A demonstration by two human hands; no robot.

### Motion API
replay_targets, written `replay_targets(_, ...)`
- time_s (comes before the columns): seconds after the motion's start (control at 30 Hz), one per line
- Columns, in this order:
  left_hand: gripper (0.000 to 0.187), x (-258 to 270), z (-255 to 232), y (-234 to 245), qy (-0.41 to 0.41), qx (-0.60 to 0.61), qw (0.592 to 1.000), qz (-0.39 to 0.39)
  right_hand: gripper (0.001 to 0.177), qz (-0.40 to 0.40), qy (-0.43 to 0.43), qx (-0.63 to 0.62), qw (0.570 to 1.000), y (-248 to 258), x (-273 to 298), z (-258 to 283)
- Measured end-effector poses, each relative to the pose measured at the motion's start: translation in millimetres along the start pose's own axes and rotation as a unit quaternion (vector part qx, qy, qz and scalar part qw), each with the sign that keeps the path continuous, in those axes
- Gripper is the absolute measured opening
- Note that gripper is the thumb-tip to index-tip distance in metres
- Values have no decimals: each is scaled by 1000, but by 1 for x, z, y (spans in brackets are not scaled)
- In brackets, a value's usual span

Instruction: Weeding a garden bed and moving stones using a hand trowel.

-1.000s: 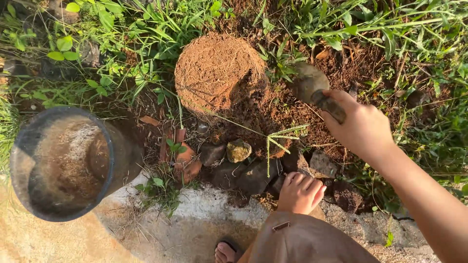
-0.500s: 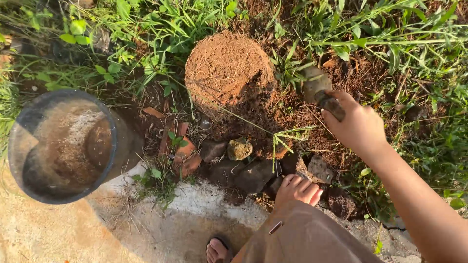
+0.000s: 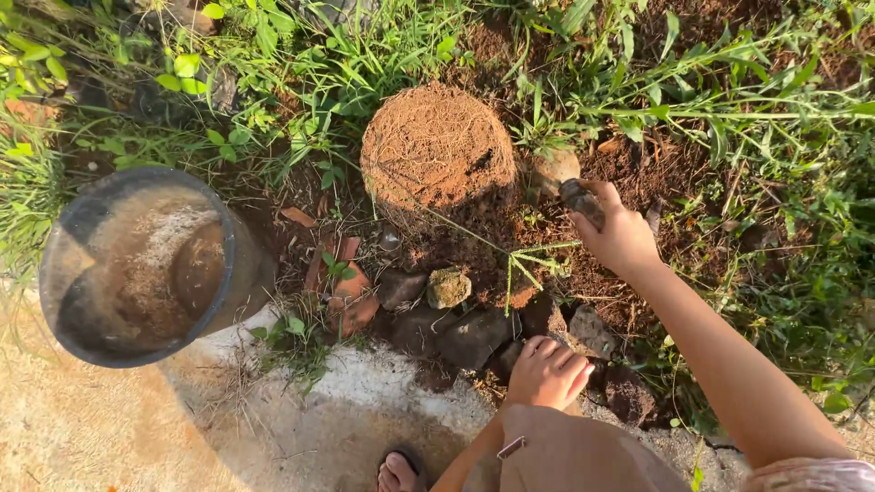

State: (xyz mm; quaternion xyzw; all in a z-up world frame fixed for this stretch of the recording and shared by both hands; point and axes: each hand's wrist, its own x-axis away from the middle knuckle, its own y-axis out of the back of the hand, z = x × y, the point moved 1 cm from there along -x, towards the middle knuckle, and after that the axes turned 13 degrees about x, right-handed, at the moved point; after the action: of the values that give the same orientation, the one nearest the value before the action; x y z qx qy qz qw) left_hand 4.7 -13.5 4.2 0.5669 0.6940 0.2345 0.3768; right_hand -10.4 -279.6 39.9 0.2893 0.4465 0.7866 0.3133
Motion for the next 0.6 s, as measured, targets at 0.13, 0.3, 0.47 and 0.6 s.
replay_targets(0.13,20,2,-5,2,-6,8,1000,5,57,-15,-8,-66,998,-16,12,-13)
replay_targets(0.3,18,0,-5,5,-23,9,1000,-6,61,-18,-25,-114,993,-37,29,-23)
replay_targets(0.47,18,1,-7,3,1,10,1000,1,60,-144,30,-179,973,-37,39,-37)
replay_targets(0.6,17,0,-8,4,0,5,1000,-7,51,-277,76,-30,957,6,54,-27)
